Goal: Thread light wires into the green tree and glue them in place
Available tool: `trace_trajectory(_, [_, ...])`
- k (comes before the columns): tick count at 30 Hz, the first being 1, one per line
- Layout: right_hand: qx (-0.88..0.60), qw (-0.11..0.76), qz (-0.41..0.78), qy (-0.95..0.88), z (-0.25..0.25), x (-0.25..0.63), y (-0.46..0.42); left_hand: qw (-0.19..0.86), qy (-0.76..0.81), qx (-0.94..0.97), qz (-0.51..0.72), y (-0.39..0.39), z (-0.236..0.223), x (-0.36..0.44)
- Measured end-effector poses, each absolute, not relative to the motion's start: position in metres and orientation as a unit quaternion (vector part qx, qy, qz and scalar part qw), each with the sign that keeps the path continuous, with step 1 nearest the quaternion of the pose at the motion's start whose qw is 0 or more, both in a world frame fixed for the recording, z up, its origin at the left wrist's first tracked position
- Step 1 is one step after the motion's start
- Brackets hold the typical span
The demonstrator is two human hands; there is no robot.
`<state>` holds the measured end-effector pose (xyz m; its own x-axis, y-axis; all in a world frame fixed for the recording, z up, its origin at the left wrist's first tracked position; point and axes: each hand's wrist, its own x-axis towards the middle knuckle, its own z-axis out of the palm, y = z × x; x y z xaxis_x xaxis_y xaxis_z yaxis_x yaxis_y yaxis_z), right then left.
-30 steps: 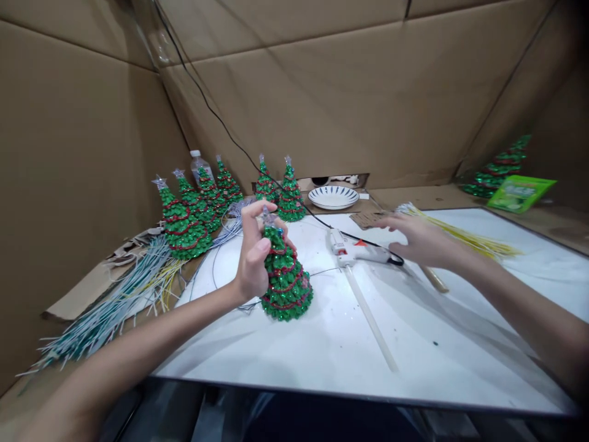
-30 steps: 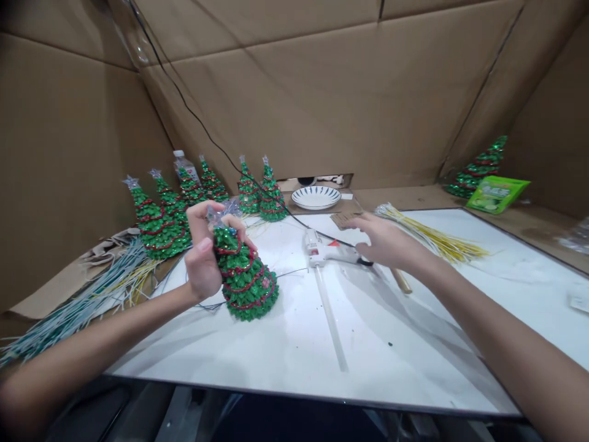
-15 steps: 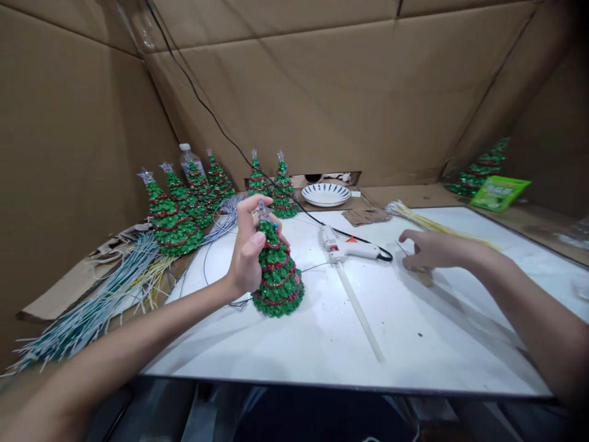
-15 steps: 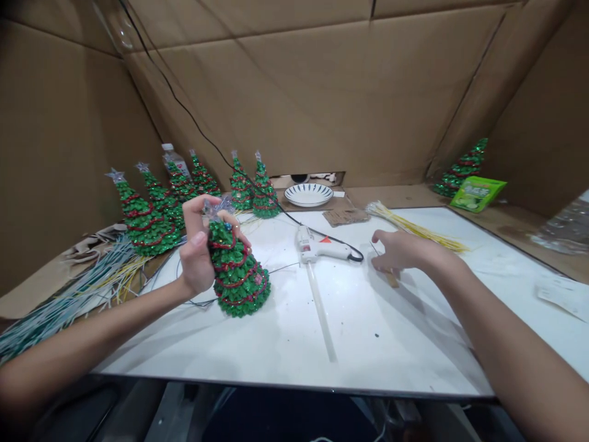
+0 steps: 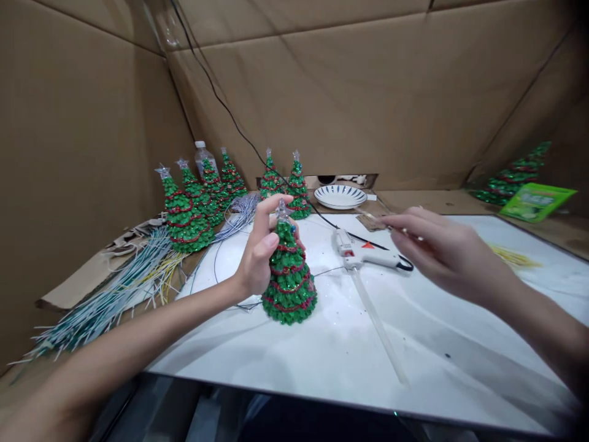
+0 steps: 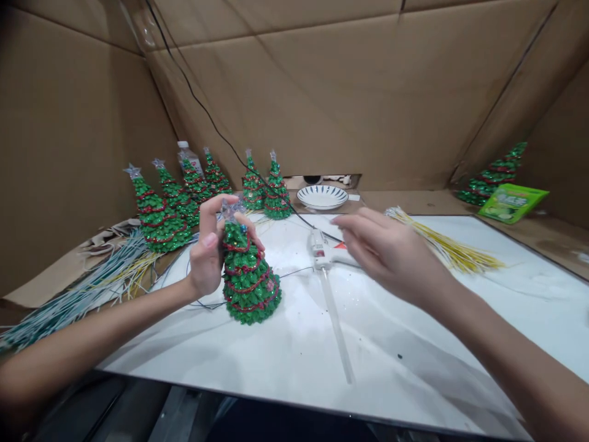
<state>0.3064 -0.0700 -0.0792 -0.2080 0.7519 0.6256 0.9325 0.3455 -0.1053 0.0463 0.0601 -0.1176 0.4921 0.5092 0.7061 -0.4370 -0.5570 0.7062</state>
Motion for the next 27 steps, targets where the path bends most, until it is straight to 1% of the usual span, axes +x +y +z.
trace_trajectory(3, [-0.461, 0.278, -0.253, -0.803, -0.074, 0.275, -0.073, 0.474, 0.018, 0.725, 0.5, 0.061, -0.115, 0.044])
trace_trajectory(6, [-0.422, 0.247, -0.348, -0.799, -0.065, 0.254, -0.072, 0.481, 0.014, 0.724, 0.495, 0.062, -0.115, 0.042])
trace_trajectory(8, [-0.406, 0.231, -0.384, -0.796, -0.059, 0.245, -0.069, 0.479, 0.014, 0.727, 0.492, 0.062, -0.115, 0.041])
trace_trajectory(13, [-0.385, 0.21, -0.423, -0.793, -0.053, 0.233, -0.063, 0.476, 0.022, 0.728, 0.494, 0.062, -0.115, 0.041])
trace_trajectory(20, [-0.358, 0.157, -0.468, -0.793, -0.05, 0.228, -0.066, 0.461, 0.039, 0.732, 0.5, 0.062, -0.115, 0.041])
trace_trajectory(23, [-0.348, 0.148, -0.477, -0.793, -0.046, 0.227, -0.066, 0.443, 0.033, 0.738, 0.507, 0.063, -0.115, 0.041])
trace_trajectory(27, [-0.337, 0.143, -0.473, -0.801, -0.041, 0.227, -0.063, 0.449, 0.025, 0.736, 0.506, 0.063, -0.115, 0.042])
